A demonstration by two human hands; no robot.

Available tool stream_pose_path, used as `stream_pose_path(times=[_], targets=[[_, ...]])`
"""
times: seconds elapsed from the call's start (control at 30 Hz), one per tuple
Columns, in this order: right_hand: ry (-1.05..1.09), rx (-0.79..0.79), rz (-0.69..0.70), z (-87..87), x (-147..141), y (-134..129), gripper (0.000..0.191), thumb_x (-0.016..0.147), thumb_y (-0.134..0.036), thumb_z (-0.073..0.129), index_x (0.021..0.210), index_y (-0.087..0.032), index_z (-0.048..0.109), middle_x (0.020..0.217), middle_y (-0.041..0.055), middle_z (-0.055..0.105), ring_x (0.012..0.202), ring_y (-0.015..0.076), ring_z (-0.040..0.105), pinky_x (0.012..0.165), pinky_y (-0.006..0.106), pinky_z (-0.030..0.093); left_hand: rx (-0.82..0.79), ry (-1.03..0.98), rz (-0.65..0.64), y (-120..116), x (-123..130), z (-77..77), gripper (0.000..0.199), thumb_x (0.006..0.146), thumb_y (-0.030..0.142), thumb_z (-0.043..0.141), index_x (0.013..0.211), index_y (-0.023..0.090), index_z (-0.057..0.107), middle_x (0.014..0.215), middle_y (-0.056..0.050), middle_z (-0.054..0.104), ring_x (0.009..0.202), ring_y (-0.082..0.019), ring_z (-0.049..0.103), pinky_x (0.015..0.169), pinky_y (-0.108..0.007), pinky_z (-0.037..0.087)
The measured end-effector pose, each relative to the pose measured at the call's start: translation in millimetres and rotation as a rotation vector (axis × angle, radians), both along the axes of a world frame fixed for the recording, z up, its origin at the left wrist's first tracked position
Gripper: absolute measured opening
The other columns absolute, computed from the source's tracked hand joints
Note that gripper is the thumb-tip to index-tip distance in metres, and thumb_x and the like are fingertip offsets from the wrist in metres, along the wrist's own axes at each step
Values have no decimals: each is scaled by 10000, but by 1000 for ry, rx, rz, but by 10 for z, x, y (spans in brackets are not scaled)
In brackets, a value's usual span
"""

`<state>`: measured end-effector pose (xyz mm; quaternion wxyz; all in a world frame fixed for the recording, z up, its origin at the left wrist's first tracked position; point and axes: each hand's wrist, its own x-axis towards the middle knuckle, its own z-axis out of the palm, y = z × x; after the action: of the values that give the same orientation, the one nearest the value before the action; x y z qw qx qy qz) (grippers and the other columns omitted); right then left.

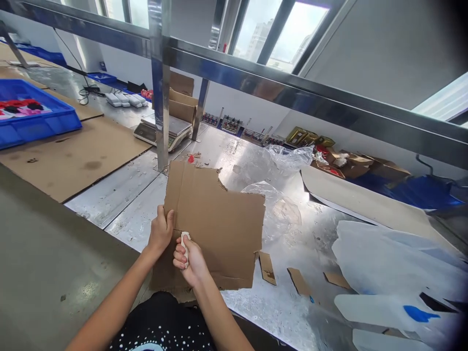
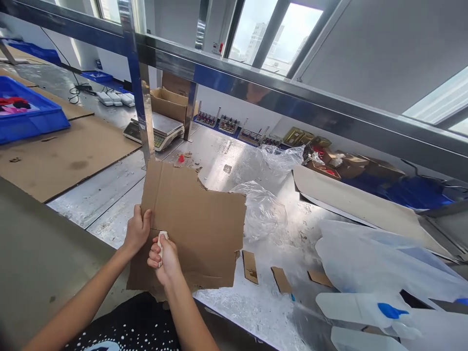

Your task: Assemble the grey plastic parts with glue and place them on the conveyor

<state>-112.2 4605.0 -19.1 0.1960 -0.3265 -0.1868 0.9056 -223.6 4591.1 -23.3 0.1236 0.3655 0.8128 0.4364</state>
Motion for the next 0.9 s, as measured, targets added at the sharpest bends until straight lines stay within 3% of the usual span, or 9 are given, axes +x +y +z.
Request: stream_pose_path(times=[0.33, 0.53, 0.7, 0.9], targets=[[-52, -70, -59, -66, 188, -256, 247, 754, -335, 582, 665, -140, 458, 439, -112, 283, 316, -11, 146, 301, 120, 84, -72, 55, -58, -119, 30, -252, 181, 876, 339, 287, 907, 205, 404, 625, -20, 545, 629, -206, 584, 517, -243, 324], [-78, -92, -87, -77, 258, -246, 232, 756, -313, 579, 661, -131, 471, 441, -109, 299, 308, -16, 161, 291, 115, 95, -109, 52, -91, -30, 77, -251, 198, 882, 351, 264, 904, 202, 392, 623, -23, 536, 623, -210, 576, 511, -248, 303], [-101, -109, -104, -132, 331, -157, 230, 834, -291, 484, 677, -123, 469, 453, -108, 298, 310, -14, 175, 286, 112, 130, -129, 39, -140, 19, 141, -261, 184, 881, 355, 266, 884, 205, 373, 612, -17, 516, 612, -208, 567, 508, -249, 285], [-166, -143, -24, -319, 278, 84, 302, 884, -292, 417, 640, -118, 456, 451, -112, 277, 310, -5, 172, 274, 126, 151, -153, -1, -156, 44, 259, -367, 185, 875, 346, 303, 913, 189, 393, 548, 13, 458, 534, -180, 524, 489, -250, 271]])
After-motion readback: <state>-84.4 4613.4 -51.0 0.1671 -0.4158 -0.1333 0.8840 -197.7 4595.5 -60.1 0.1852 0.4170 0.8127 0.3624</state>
